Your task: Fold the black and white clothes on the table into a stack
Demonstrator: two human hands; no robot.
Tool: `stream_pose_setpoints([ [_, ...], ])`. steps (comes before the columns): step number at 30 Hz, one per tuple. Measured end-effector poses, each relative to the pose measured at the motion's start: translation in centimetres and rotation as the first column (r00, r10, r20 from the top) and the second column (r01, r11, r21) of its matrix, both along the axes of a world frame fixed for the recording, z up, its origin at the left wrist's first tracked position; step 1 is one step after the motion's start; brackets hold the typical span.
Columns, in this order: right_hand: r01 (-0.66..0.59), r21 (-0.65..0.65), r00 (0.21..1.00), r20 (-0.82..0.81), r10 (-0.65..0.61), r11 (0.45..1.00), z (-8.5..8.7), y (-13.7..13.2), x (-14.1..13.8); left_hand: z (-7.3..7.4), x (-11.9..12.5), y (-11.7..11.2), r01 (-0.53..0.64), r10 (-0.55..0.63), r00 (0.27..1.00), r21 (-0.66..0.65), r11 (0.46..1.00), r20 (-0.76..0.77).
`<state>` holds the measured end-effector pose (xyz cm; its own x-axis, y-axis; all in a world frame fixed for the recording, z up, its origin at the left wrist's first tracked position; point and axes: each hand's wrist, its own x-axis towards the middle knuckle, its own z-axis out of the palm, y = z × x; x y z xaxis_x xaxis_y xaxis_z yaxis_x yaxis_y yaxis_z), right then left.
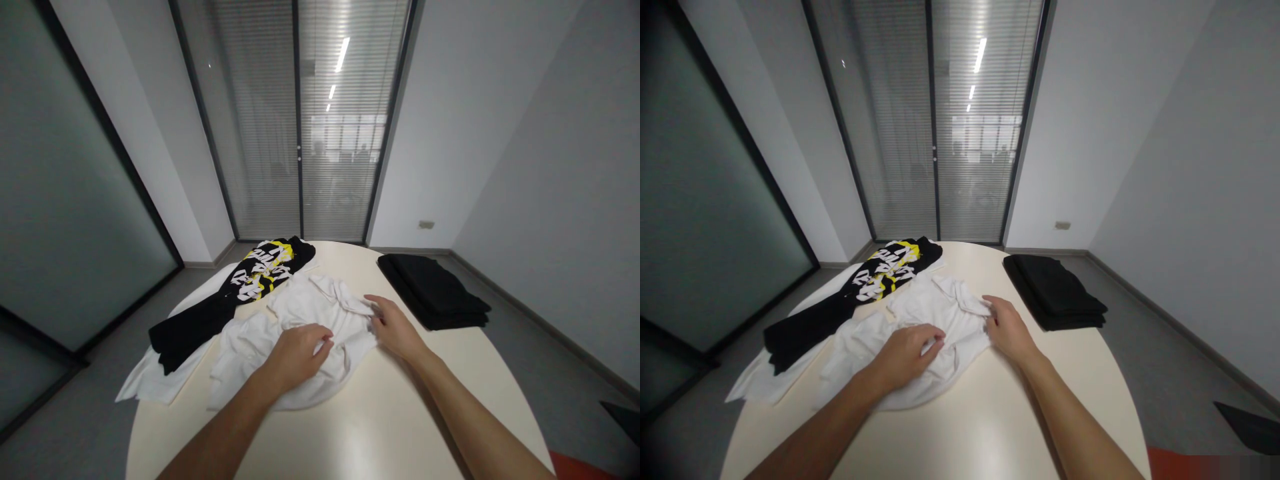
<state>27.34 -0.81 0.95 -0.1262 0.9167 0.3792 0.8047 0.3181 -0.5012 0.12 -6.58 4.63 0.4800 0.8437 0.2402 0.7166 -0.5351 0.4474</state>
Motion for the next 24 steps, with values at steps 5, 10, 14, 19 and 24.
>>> stream_pose_setpoints([
  [5,0.006,-0.109,1.0,-0.004,-0.006,0.994,0.6,-0.7,-1.7,-0.8,-0.5,0.4,-0.07,0.078,0.995,0.125,0.99,-0.06],
  [10,0.071,-0.161,0.996,-0.042,-0.079,0.984,1.2,-0.4,-1.0,0.2,-0.9,0.5,-0.161,0.157,0.986,-0.071,0.984,-0.053],
  [14,0.149,-0.081,0.908,-0.384,-0.169,0.985,1.2,0.4,0.1,0.0,-1.2,0.9,-0.257,0.25,0.962,-0.057,0.965,-0.112],
  [19,-0.04,-0.35,0.655,-0.717,-0.24,0.936,2.0,0.1,0.1,-1.3,-1.7,1.5,-0.247,0.257,0.959,0.093,0.964,-0.12],
  [24,-0.225,-0.29,0.601,-0.793,-0.102,0.93,3.1,-1.4,-1.7,-1.1,-1.0,1.2,-0.262,0.261,0.965,0.095,0.96,0.031],
])
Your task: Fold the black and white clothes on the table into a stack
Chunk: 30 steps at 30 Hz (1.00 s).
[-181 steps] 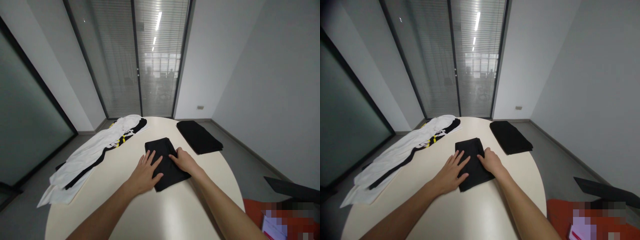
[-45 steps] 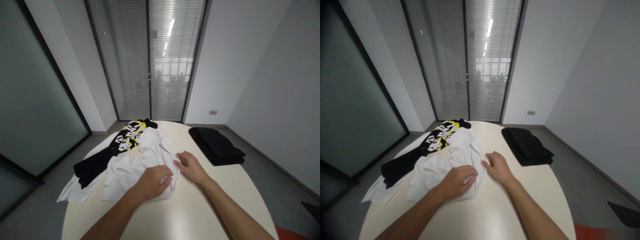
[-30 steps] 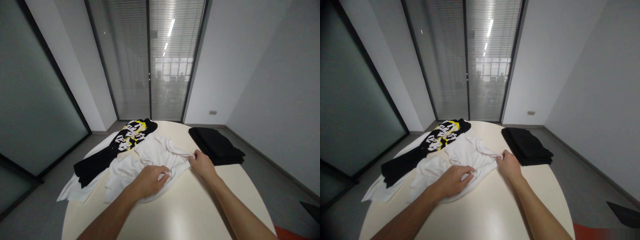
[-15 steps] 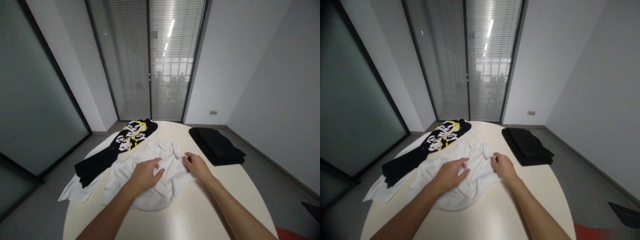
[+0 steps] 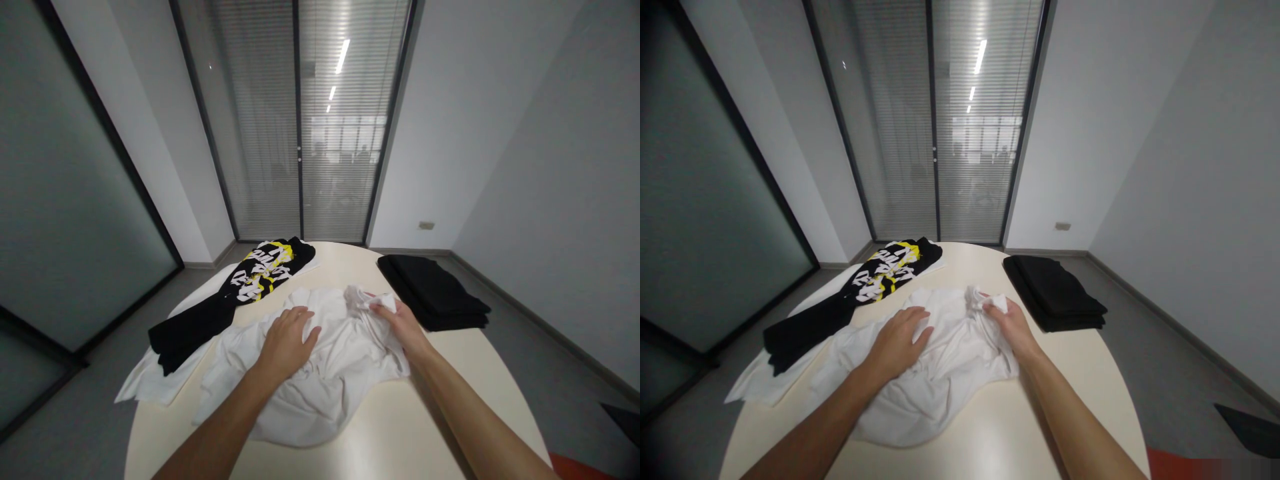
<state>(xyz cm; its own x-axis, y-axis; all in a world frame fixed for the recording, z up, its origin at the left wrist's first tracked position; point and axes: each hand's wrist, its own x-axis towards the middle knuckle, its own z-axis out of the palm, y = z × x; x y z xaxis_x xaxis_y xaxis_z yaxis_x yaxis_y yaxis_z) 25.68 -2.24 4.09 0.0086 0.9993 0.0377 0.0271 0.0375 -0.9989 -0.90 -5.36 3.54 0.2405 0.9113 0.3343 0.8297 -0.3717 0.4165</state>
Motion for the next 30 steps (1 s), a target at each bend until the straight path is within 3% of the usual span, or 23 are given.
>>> stream_pose_setpoints([
  [3,-0.252,0.082,0.961,0.142,0.239,0.964,0.6,-1.2,-1.4,0.6,0.6,-0.3,0.009,0.017,0.981,-0.131,0.991,0.194],
  [6,-0.503,0.085,0.847,0.248,0.471,0.86,1.3,-2.3,-2.4,0.7,0.9,-0.3,0.079,-0.007,0.953,-0.228,0.97,0.302],
  [12,-0.753,0.087,0.642,0.312,0.701,0.652,2.1,-2.8,-2.4,0.0,1.4,-0.2,0.168,-0.066,0.925,-0.249,0.954,0.373],
  [14,-0.734,0.071,0.656,0.333,0.678,0.675,1.9,-2.6,-2.1,0.0,1.4,-0.3,0.154,-0.064,0.933,-0.233,0.96,0.353],
  [17,-0.543,0.112,0.784,0.423,0.454,0.833,1.1,-2.0,-1.7,0.4,1.4,-0.6,0.143,-0.073,0.954,-0.227,0.963,0.29],
  [19,-0.439,0.164,0.811,0.495,0.311,0.883,0.3,-1.6,-1.5,0.7,1.4,-0.9,0.198,-0.145,0.961,-0.218,0.956,0.237],
  [22,-0.424,0.147,0.785,0.551,0.283,0.893,-0.6,-1.1,-1.2,0.9,1.4,-1.2,0.34,-0.304,0.933,-0.196,0.92,0.191],
  [26,-0.46,0.053,0.783,0.494,0.377,0.886,-0.9,-1.3,-0.9,0.7,1.2,-1.2,0.486,-0.464,0.871,-0.147,0.861,0.16],
  [30,-0.499,-0.116,0.77,0.397,0.5,0.859,-0.7,-1.7,-0.8,0.3,1.1,-1.1,0.473,-0.46,0.878,-0.098,0.875,0.132],
])
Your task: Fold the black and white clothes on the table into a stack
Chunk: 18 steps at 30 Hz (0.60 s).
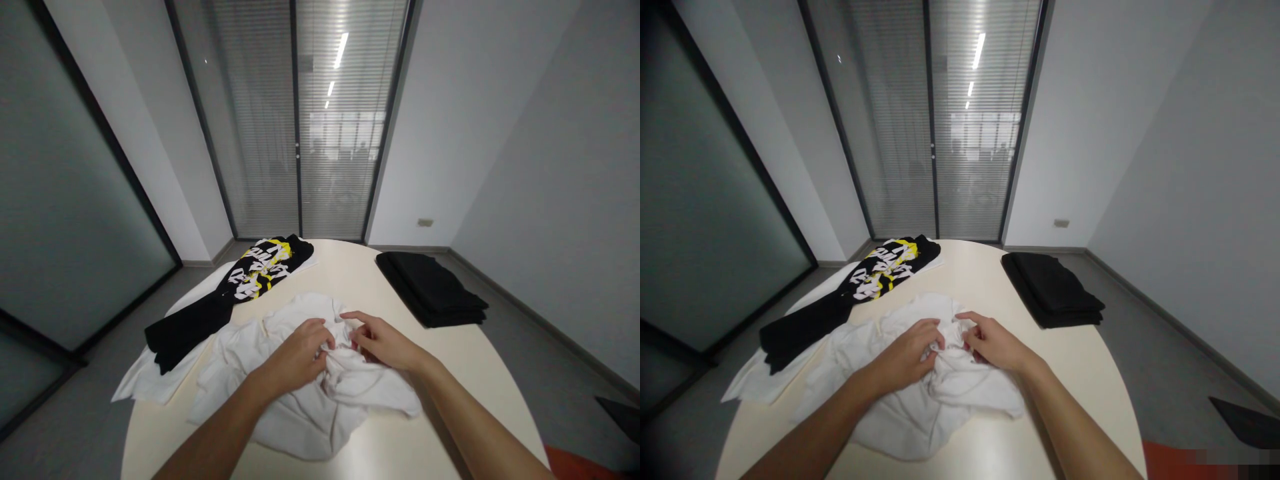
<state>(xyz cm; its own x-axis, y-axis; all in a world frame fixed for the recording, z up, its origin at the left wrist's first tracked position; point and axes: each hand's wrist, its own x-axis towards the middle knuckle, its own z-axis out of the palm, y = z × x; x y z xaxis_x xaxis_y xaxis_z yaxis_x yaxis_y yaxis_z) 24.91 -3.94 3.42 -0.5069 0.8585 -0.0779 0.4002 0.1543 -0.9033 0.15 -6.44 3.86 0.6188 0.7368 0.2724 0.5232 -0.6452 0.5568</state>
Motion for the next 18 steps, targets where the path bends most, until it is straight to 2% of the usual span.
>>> stream_pose_setpoints([
  [2,0.02,0.008,0.997,0.07,-0.021,1.0,0.1,0.0,0.1,0.1,0.0,-0.1,-0.04,0.039,0.999,-0.024,0.999,-0.017],
  [4,0.051,0.155,0.985,0.157,-0.075,0.987,0.0,0.3,0.4,0.5,0.1,-0.3,-0.048,0.046,0.999,-0.091,0.995,-0.021],
  [7,0.031,0.457,0.975,0.183,-0.128,0.889,-0.7,1.1,1.1,1.3,0.2,-0.6,-0.014,0.016,1.0,-0.229,0.973,0.007],
  [9,-0.025,0.576,0.98,0.177,-0.095,0.817,-1.5,1.6,1.6,1.8,0.1,-0.7,0.008,0.001,0.999,-0.298,0.954,0.032],
  [12,-0.081,0.635,0.971,0.223,-0.082,0.768,-2.5,2.2,1.9,2.3,-0.4,-0.5,0.075,-0.048,0.995,-0.327,0.942,0.092],
  [15,-0.081,0.648,0.959,0.256,-0.117,0.757,-2.9,2.2,1.6,2.6,-1.1,-0.2,0.131,-0.085,0.986,-0.353,0.926,0.143],
  [18,-0.082,0.633,0.964,0.246,-0.1,0.77,-2.9,2.1,1.0,2.7,-1.6,0.1,0.147,-0.09,0.984,-0.421,0.895,0.152],
])
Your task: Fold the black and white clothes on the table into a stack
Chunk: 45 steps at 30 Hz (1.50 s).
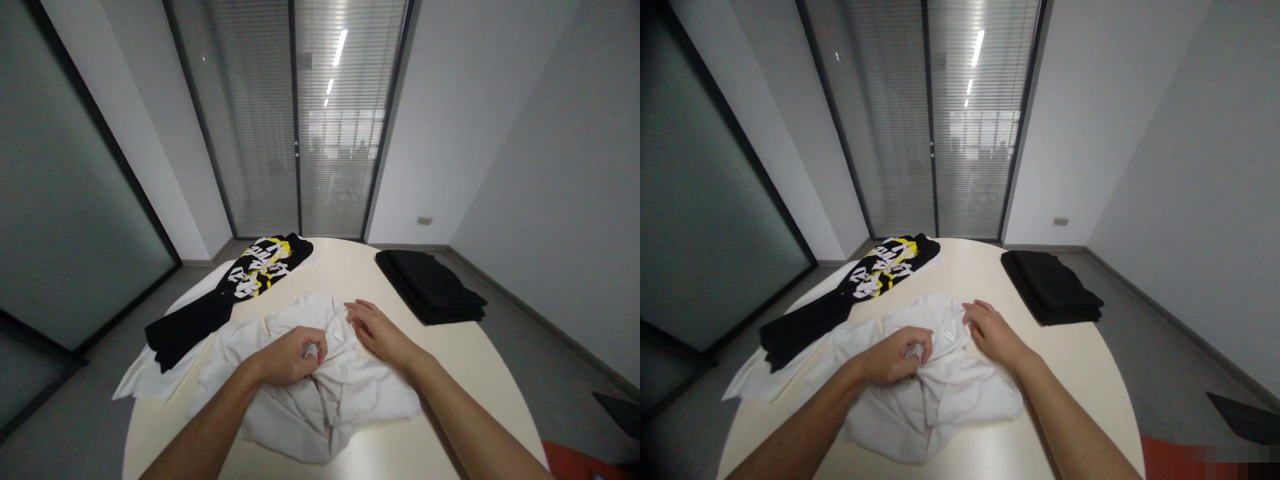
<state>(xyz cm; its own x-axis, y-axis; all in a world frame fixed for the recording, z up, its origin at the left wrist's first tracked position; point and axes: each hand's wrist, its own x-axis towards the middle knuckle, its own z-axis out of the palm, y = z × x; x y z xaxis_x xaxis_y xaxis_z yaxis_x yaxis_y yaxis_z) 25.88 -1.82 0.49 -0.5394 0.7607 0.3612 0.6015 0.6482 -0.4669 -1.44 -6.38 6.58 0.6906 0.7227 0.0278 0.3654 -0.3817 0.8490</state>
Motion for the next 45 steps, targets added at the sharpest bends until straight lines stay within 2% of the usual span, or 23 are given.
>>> stream_pose_setpoints([
  [4,0.005,-0.018,0.998,-0.062,-0.006,1.0,0.1,-0.1,-0.6,0.1,-0.2,0.0,0.045,-0.047,0.998,-0.056,0.997,-0.045],
  [6,0.027,-0.004,0.999,-0.047,-0.027,1.0,0.2,-0.2,-0.8,0.2,-0.3,0.0,0.055,-0.055,0.996,-0.013,0.998,-0.074],
  [7,0.031,0.004,0.999,-0.02,-0.031,1.0,0.4,-0.2,-0.9,0.2,-0.4,0.1,0.03,-0.025,0.995,0.049,0.998,-0.102],
  [9,0.022,0.013,0.999,0.05,-0.022,1.0,1.0,-0.3,-0.8,0.1,-0.7,0.3,-0.076,0.121,0.976,0.238,0.968,-0.182],
  [11,0.015,0.013,0.995,0.1,-0.016,1.0,1.7,-0.4,-0.5,-0.3,-1.2,0.8,-0.189,0.307,0.92,0.412,0.891,-0.244],
  [13,0.018,0.013,0.993,0.118,-0.019,1.0,2.4,-0.6,-0.1,-0.8,-1.9,1.5,-0.28,0.446,0.857,0.494,0.823,-0.257],
  [17,-0.026,-0.048,0.998,0.048,0.028,0.999,3.3,-0.8,0.8,-1.6,-3.1,2.7,-0.504,0.632,0.759,0.472,0.724,-0.159],
  [19,-0.05,-0.164,0.997,-0.058,0.041,0.985,3.3,-0.7,1.2,-1.7,-3.4,3.0,-0.595,0.683,0.724,0.414,0.689,-0.098],
  [21,-0.026,-0.308,0.98,-0.197,-0.037,0.951,3.0,-0.5,1.5,-1.6,-3.5,3.1,-0.643,0.708,0.702,0.362,0.675,-0.073],
  [25,0.08,-0.489,0.868,-0.395,-0.302,0.869,2.5,0.1,1.6,-1.1,-3.0,2.6,-0.649,0.697,0.709,0.286,0.705,-0.107],
  [28,0.046,-0.571,0.785,-0.486,-0.383,0.819,2.4,0.4,1.7,-0.4,-1.9,1.9,-0.624,0.686,0.717,0.325,0.71,-0.124],
  [30,-0.053,-0.616,0.764,-0.531,-0.366,0.786,2.6,0.2,1.9,-0.2,-1.1,1.3,-0.615,0.69,0.707,0.345,0.709,-0.158],
  [32,-0.186,-0.631,0.79,-0.552,-0.268,0.753,2.9,-0.2,2.3,-0.2,-0.3,0.7,-0.608,0.681,0.703,0.321,0.726,-0.207],
  [34,-0.274,-0.624,0.826,-0.542,-0.153,0.732,3.3,-0.6,2.7,-0.6,0.4,0.3,-0.582,0.647,0.728,0.293,0.759,-0.228],
  [36,-0.29,-0.618,0.852,-0.514,-0.097,0.731,3.5,-0.8,2.9,-1.3,0.7,0.1,-0.529,0.593,0.778,0.296,0.796,-0.206],
  [40,-0.22,-0.621,0.864,-0.482,-0.146,0.752,3.3,-0.5,2.8,-2.4,0.7,0.4,-0.393,0.462,0.875,0.343,0.853,-0.144],
  [43,-0.138,-0.612,0.866,-0.457,-0.206,0.779,3.0,0.1,2.9,-2.7,0.3,0.9,-0.405,0.472,0.873,0.354,0.843,-0.125],
  [45,-0.09,-0.602,0.857,-0.453,-0.246,0.793,2.8,0.4,3.2,-2.7,-0.1,1.3,-0.468,0.542,0.831,0.366,0.804,-0.129],
])
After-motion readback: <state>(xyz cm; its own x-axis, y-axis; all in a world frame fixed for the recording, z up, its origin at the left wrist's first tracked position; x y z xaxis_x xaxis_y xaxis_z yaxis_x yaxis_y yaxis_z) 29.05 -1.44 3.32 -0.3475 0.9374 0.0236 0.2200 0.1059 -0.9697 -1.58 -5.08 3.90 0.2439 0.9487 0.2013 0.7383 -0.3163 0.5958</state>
